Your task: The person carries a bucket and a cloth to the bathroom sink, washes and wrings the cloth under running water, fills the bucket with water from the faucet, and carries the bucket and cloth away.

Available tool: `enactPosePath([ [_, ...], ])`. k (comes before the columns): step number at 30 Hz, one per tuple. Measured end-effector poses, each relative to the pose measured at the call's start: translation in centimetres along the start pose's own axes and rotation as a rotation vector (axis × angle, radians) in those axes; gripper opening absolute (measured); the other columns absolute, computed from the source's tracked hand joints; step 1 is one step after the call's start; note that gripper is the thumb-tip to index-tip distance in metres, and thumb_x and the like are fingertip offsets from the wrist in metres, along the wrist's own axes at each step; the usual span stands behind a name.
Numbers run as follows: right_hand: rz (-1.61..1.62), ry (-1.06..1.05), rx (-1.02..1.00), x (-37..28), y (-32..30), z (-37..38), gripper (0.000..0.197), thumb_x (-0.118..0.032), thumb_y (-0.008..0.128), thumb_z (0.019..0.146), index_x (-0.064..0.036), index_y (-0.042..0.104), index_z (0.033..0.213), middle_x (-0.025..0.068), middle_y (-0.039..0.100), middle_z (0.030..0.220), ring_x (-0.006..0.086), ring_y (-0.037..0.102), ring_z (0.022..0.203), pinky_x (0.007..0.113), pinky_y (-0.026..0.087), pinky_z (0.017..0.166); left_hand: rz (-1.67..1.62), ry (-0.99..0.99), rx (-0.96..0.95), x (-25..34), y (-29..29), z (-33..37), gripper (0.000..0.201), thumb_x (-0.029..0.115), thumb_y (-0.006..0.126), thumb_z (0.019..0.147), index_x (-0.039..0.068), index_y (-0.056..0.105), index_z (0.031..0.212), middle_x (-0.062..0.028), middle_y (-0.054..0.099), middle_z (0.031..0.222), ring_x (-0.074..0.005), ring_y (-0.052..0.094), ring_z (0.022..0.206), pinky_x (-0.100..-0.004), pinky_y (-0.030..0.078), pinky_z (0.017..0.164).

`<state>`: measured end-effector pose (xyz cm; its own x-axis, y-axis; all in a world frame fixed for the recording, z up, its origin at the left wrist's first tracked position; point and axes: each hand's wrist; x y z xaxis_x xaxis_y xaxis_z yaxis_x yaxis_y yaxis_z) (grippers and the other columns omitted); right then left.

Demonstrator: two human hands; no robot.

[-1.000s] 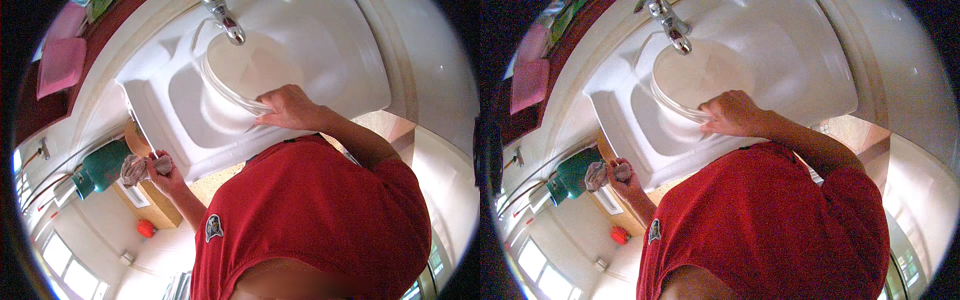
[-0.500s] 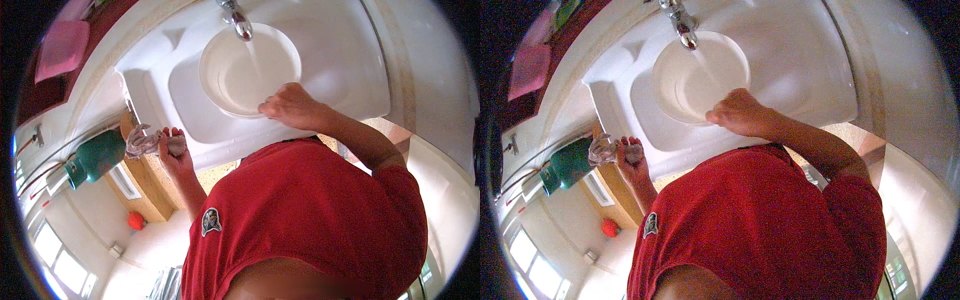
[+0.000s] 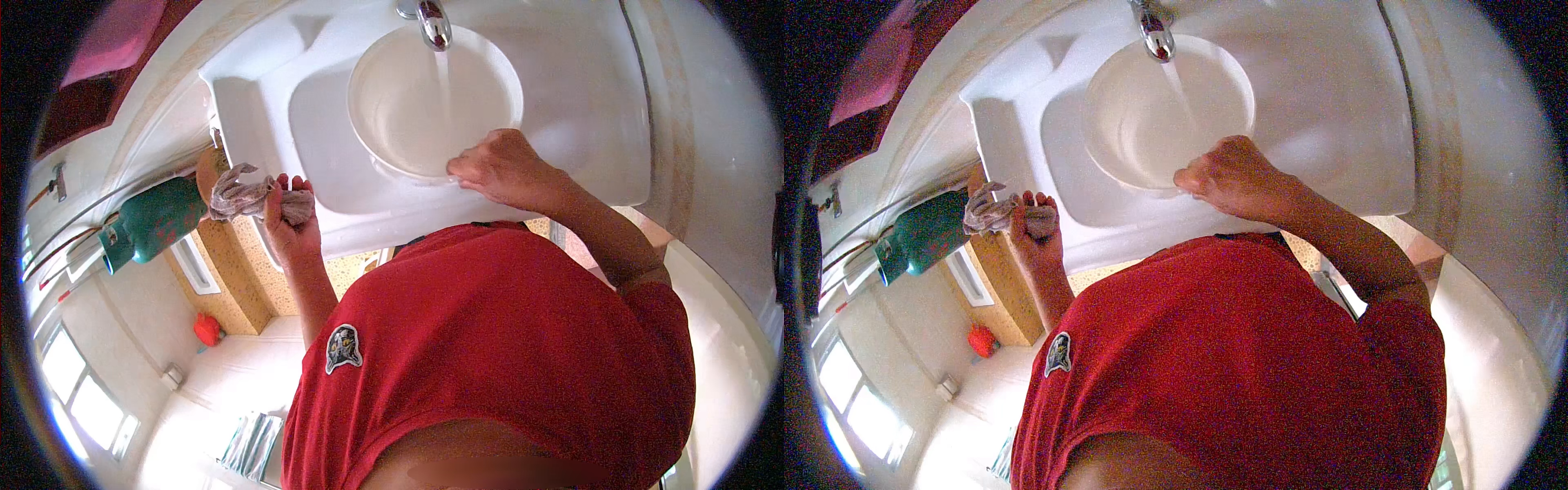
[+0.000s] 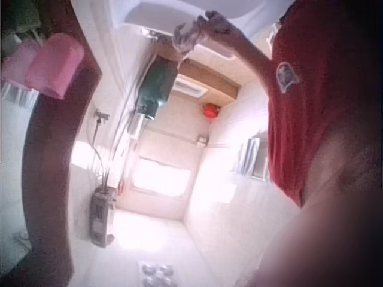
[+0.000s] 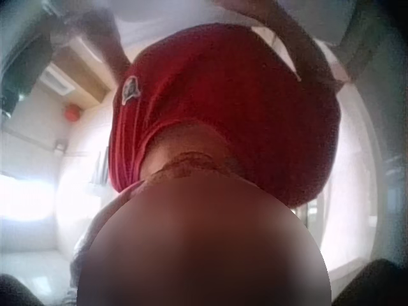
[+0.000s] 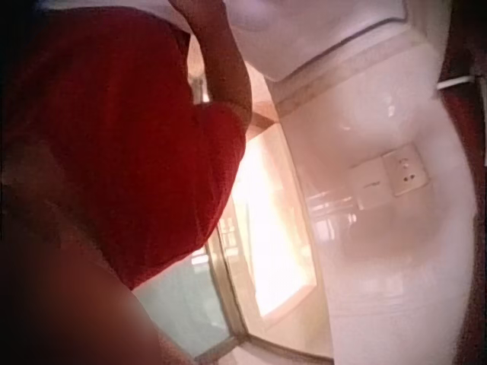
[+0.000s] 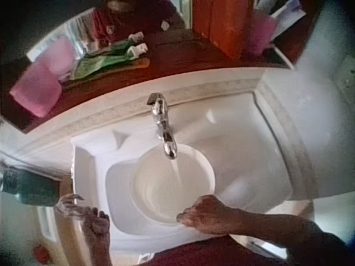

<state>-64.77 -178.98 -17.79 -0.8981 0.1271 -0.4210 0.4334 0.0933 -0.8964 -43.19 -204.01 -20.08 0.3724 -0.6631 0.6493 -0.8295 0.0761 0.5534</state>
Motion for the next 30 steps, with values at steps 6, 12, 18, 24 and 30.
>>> enactPosePath([
  [6, 0.218, 0.207, 0.04, 1.2, -2.4, -2.0, 0.024, -0.033, 0.062, 0.076, -0.0118, 0.06, 0.087, 0.0114, 0.065, 0.075, 0.0312, 0.064, 0.068, 0.046, 0.051, 0.063, 0.035, 0.005, 0.052, -0.2, -1.0, -0.1, 0.02, 0.011, 0.063, 0.082, 0.008, 0.058, 0.102, -0.0104, 0.061, 0.097, -0.0286, 0.06, 0.085, -0.0424, 0.05, 0.081],
  [12, 0.104, 0.395, 0.046, -1.4, -0.3, 2.1, 0.025, -0.024, 0.069, 0.073, -0.0076, 0.061, 0.09, 0.0111, 0.065, 0.073, 0.026, 0.065, 0.065, 0.04, 0.051, 0.061, 0.071, -0.021, 0.049, -1.0, 1.5, -0.6, 0.027, 0.006, 0.065, 0.08, 0.003, 0.054, 0.104, -0.0108, 0.061, 0.094, -0.0264, 0.06, 0.083, -0.0395, 0.049, 0.08],
  [18, 0.296, 0.123, 0.122, -0.2, -1.8, -0.8, 0.028, -0.024, 0.071, 0.072, -0.0063, 0.063, 0.091, 0.0112, 0.064, 0.07, 0.0254, 0.064, 0.063, 0.038, 0.051, 0.061, 0.073, -0.009, 0.029, -1.0, 0.8, -0.9, 0.027, 0.006, 0.065, 0.08, 0.003, 0.054, 0.104, -0.0106, 0.061, 0.093, -0.0266, 0.06, 0.081, -0.0401, 0.049, 0.08],
  [24, 0.326, 0.454, 0.164, 1.5, -1.8, -1.2, 0.033, -0.04, 0.063, 0.074, -0.0111, 0.063, 0.09, 0.0142, 0.063, 0.072, 0.0337, 0.063, 0.069, 0.045, 0.05, 0.065, 0.022, 0.006, 0.08, -0.8, -0.3, 0.3, 0.029, 0.006, 0.065, 0.08, 0.004, 0.052, 0.105, -0.0103, 0.061, 0.094, -0.0266, 0.06, 0.081, -0.0403, 0.05, 0.079],
  [30, 0.434, 0.444, 0.247, 0.9, -0.4, 0.8, 0.039, -0.029, 0.071, 0.072, -0.0003, 0.061, 0.096, 0.016, 0.064, 0.077, 0.0273, 0.065, 0.071, 0.036, 0.05, 0.069, 0.078, 0.014, 0.089, -1.0, 0.0, -0.1, 0.028, 0.008, 0.065, 0.08, 0.003, 0.052, 0.104, -0.0098, 0.06, 0.094, -0.0267, 0.06, 0.083, -0.0401, 0.05, 0.079],
])
Point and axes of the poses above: each hand's wrist, its own z-axis towards the middle knuckle, its own y-axis out of the palm, x = y × z
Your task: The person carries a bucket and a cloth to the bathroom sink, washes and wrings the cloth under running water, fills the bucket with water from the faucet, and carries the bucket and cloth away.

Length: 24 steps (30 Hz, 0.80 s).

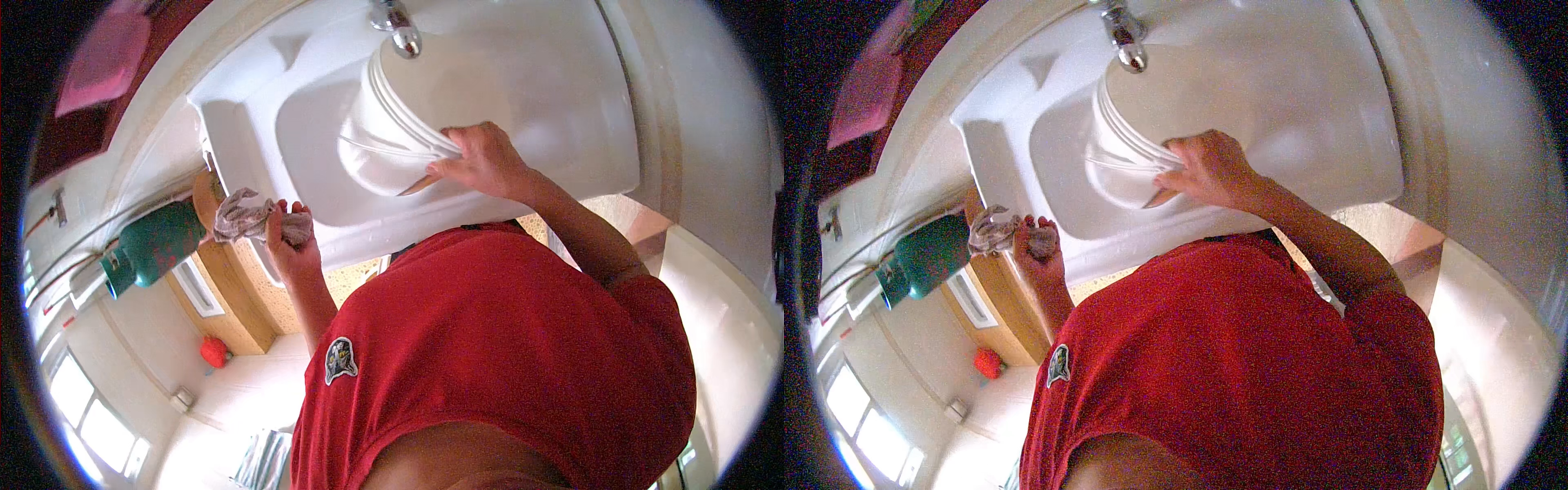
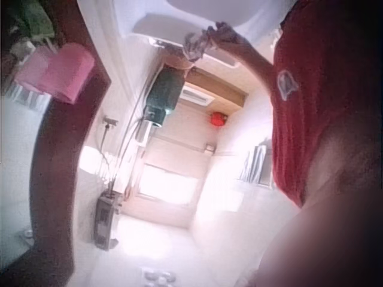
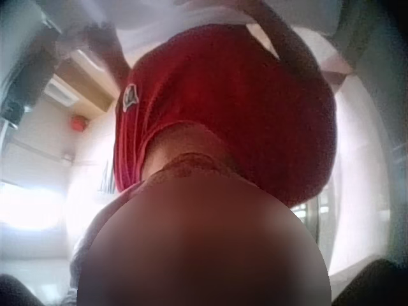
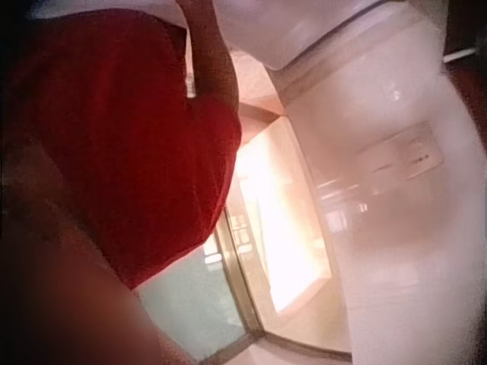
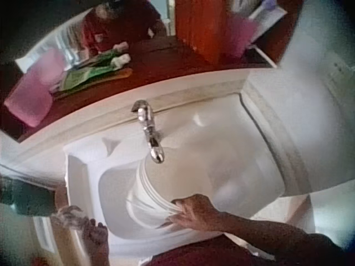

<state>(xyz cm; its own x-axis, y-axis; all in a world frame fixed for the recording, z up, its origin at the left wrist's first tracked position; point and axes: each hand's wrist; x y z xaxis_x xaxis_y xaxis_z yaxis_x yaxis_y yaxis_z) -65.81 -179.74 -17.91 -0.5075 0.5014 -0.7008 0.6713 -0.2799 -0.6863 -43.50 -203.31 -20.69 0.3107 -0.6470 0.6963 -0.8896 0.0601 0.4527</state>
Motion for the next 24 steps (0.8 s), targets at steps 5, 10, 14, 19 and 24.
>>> enactPosePath([
  [5, 0.98, 0.088, 0.004, -0.7, -0.6, 0.6, 0.038, -0.023, 0.073, 0.075, 0.0026, 0.062, 0.102, 0.0076, 0.065, 0.088, 0.0141, 0.06, 0.079, 0.03, 0.048, 0.073, 0.001, 0.024, -0.025, 0.8, 0.4, -0.4, 0.023, 0.01, 0.064, 0.081, 0.004, 0.055, 0.101, -0.0088, 0.061, 0.096, -0.025, 0.058, 0.089, -0.0386, 0.049, 0.081],
  [10, 1.314, 0.193, -0.021, 2.2, 1.9, 0.4, 0.04, -0.018, 0.077, 0.071, 0.0009, 0.063, 0.103, 0.0072, 0.065, 0.09, 0.0137, 0.058, 0.084, 0.028, 0.046, 0.077, -0.01, 0.01, 0.049, 1.3, -0.5, 0.6, 0.026, 0.012, 0.066, 0.078, 0.008, 0.057, 0.103, -0.0067, 0.062, 0.099, -0.0218, 0.058, 0.094, -0.041, 0.047, 0.087],
  [14, 1.528, 0.239, -0.092, 2.0, 2.7, -0.1, 0.041, -0.017, 0.077, 0.071, 0.0018, 0.062, 0.104, 0.0083, 0.065, 0.094, 0.0151, 0.058, 0.086, 0.03, 0.045, 0.081, 0.219, 0.183, 0.018, 1.6, -1.9, 0.8, 0.031, 0.011, 0.066, 0.076, 0.006, 0.057, 0.105, -0.0092, 0.062, 0.104, -0.0238, 0.058, 0.098, -0.0429, 0.048, 0.088],
  [19, 1.636, 0.183, -0.141, 0.9, 2.8, 0.4, 0.044, -0.017, 0.077, 0.071, 0.0027, 0.06, 0.106, 0.0094, 0.064, 0.098, 0.0164, 0.058, 0.089, 0.031, 0.045, 0.085, -0.088, -0.031, -0.049, 1.5, -0.7, 0.4, 0.035, 0.014, 0.059, 0.08, 0.0, 0.055, 0.112, -0.0142, 0.059, 0.113, -0.028, 0.056, 0.104, -0.0443, 0.047, 0.089],
  [24, 1.438, 0.09, -0.167, 0.2, 1.1, 0.8, 0.046, -0.022, 0.077, 0.071, 0.0033, 0.06, 0.106, 0.0077, 0.065, 0.094, 0.0168, 0.06, 0.083, 0.032, 0.048, 0.078, 0.131, 0.055, -0.115, 2.3, -2.3, 1.2, 0.034, 0.016, 0.058, 0.082, 0.0, 0.055, 0.112, -0.0134, 0.06, 0.111, -0.0276, 0.057, 0.103, -0.0436, 0.047, 0.089],
])
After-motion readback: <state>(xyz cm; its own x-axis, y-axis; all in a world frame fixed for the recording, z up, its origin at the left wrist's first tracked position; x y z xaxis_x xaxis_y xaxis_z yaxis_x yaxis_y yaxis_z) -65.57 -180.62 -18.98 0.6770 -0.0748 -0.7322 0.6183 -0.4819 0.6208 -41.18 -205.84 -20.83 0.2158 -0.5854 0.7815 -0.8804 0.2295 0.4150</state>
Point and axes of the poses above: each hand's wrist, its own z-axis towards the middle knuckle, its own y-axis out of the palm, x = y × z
